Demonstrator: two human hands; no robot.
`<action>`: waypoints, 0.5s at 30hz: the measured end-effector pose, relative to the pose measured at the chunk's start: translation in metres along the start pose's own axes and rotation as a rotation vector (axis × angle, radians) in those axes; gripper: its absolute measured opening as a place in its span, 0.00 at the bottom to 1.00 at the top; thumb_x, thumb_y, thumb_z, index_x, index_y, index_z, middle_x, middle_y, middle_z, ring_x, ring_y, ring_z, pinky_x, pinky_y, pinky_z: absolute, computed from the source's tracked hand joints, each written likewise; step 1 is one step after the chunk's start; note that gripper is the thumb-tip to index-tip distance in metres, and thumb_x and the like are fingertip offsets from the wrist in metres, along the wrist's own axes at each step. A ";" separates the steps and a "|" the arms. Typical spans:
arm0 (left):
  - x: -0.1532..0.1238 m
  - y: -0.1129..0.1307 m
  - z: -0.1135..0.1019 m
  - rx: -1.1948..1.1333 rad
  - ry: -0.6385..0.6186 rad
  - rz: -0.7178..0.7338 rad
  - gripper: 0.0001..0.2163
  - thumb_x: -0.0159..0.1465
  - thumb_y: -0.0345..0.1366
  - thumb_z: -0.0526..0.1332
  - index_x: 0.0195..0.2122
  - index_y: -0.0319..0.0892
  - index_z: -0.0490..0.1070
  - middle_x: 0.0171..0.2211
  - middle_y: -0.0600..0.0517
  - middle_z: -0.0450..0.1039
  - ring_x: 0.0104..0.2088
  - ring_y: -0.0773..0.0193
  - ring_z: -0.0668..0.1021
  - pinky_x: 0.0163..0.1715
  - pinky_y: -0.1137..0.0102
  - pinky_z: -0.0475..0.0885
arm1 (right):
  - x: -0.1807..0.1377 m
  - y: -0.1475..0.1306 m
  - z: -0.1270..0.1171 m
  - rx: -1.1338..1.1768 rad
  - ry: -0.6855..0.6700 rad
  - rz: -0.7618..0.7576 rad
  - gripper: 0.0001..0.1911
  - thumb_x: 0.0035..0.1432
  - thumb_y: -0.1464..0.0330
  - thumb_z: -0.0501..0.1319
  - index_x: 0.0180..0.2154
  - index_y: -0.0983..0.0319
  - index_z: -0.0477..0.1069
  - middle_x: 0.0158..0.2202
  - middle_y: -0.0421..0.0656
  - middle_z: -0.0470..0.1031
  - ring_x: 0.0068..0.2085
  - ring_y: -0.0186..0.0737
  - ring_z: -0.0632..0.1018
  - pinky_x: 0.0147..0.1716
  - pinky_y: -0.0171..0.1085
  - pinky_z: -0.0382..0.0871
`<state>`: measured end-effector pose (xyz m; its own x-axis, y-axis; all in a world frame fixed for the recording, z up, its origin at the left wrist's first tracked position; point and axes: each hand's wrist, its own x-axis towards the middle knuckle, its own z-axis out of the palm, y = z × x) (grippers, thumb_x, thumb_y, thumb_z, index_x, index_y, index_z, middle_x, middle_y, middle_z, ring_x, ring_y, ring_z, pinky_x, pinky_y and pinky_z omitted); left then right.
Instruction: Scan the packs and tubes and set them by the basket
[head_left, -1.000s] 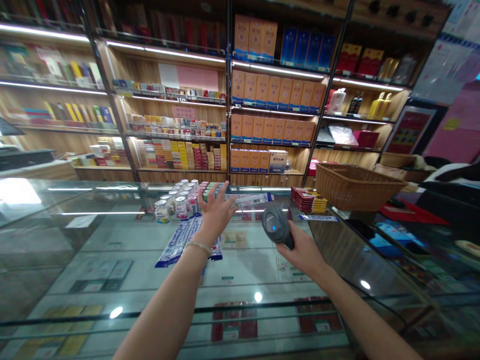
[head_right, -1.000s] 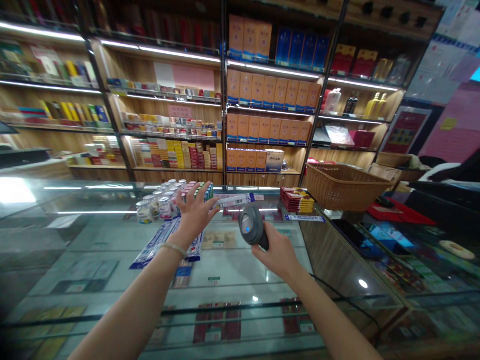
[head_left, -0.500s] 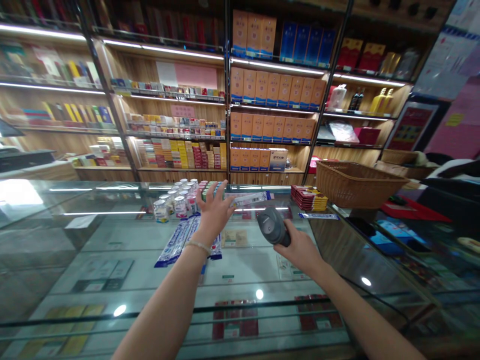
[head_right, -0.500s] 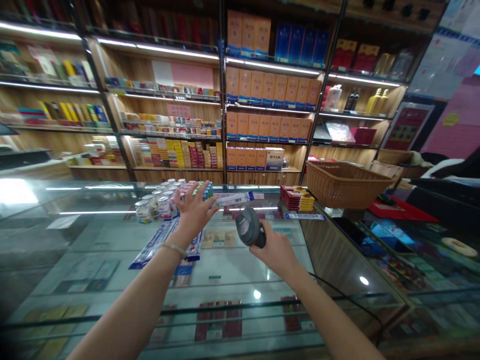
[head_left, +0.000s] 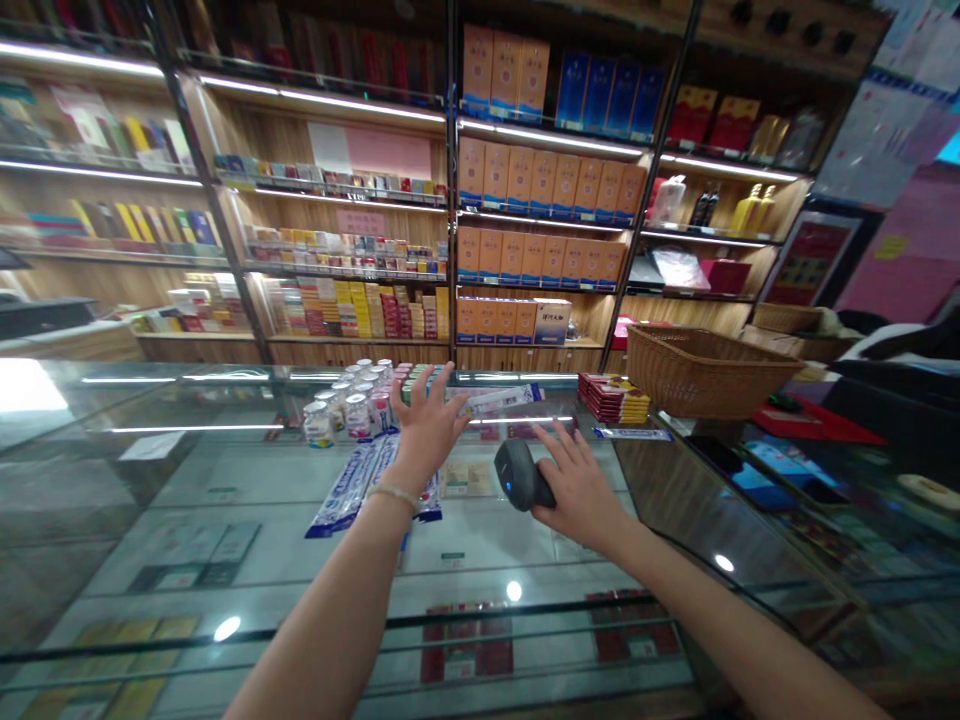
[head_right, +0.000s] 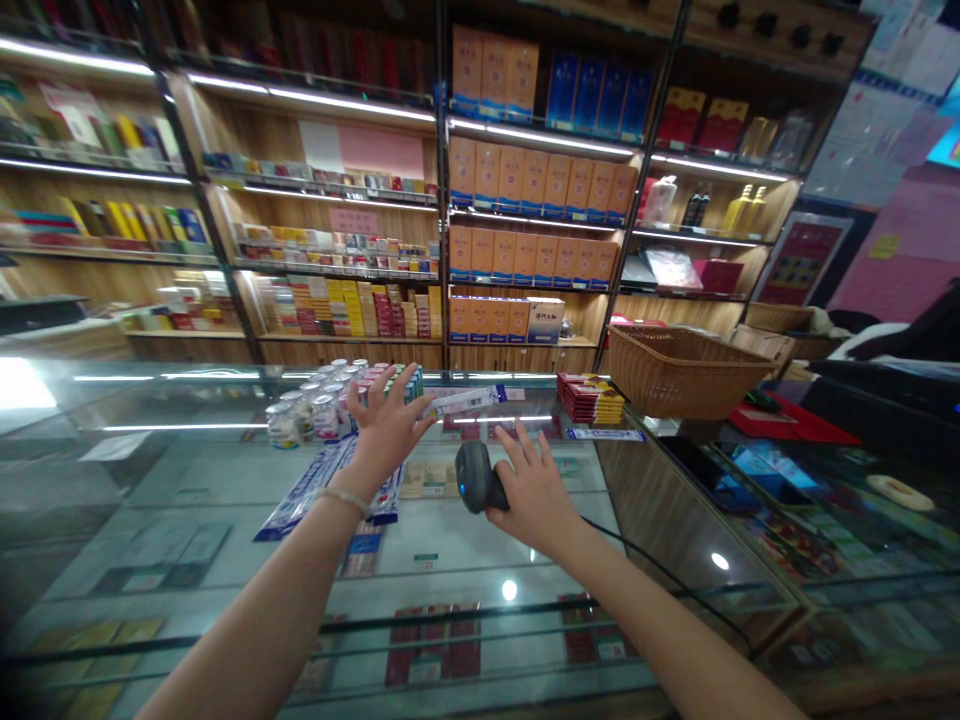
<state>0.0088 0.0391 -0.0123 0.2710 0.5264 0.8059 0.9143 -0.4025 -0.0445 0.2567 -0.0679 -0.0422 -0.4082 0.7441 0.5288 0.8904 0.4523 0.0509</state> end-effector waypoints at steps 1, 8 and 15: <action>0.000 0.000 0.000 0.002 0.001 0.003 0.11 0.63 0.38 0.70 0.47 0.53 0.81 0.72 0.47 0.62 0.72 0.39 0.61 0.68 0.31 0.42 | 0.000 0.000 0.002 -0.002 -0.014 -0.004 0.17 0.52 0.63 0.72 0.42 0.63 0.77 0.74 0.57 0.58 0.75 0.70 0.55 0.70 0.68 0.53; -0.002 -0.002 0.004 -0.015 0.020 0.014 0.11 0.62 0.38 0.70 0.46 0.53 0.81 0.71 0.47 0.64 0.72 0.39 0.61 0.69 0.32 0.38 | -0.004 0.000 0.006 0.035 -0.193 -0.037 0.25 0.60 0.51 0.68 0.47 0.64 0.76 0.75 0.59 0.54 0.77 0.70 0.44 0.69 0.77 0.41; -0.002 0.000 0.003 -0.002 0.018 0.029 0.10 0.63 0.38 0.70 0.46 0.53 0.81 0.71 0.47 0.64 0.71 0.41 0.62 0.69 0.33 0.40 | 0.015 0.026 -0.007 0.101 -0.138 -0.046 0.28 0.69 0.46 0.56 0.61 0.56 0.69 0.75 0.53 0.57 0.76 0.61 0.52 0.70 0.72 0.46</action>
<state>0.0088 0.0402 -0.0153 0.2917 0.5012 0.8147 0.9056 -0.4188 -0.0666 0.2751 -0.0487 -0.0267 -0.4780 0.7789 0.4060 0.8483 0.5292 -0.0164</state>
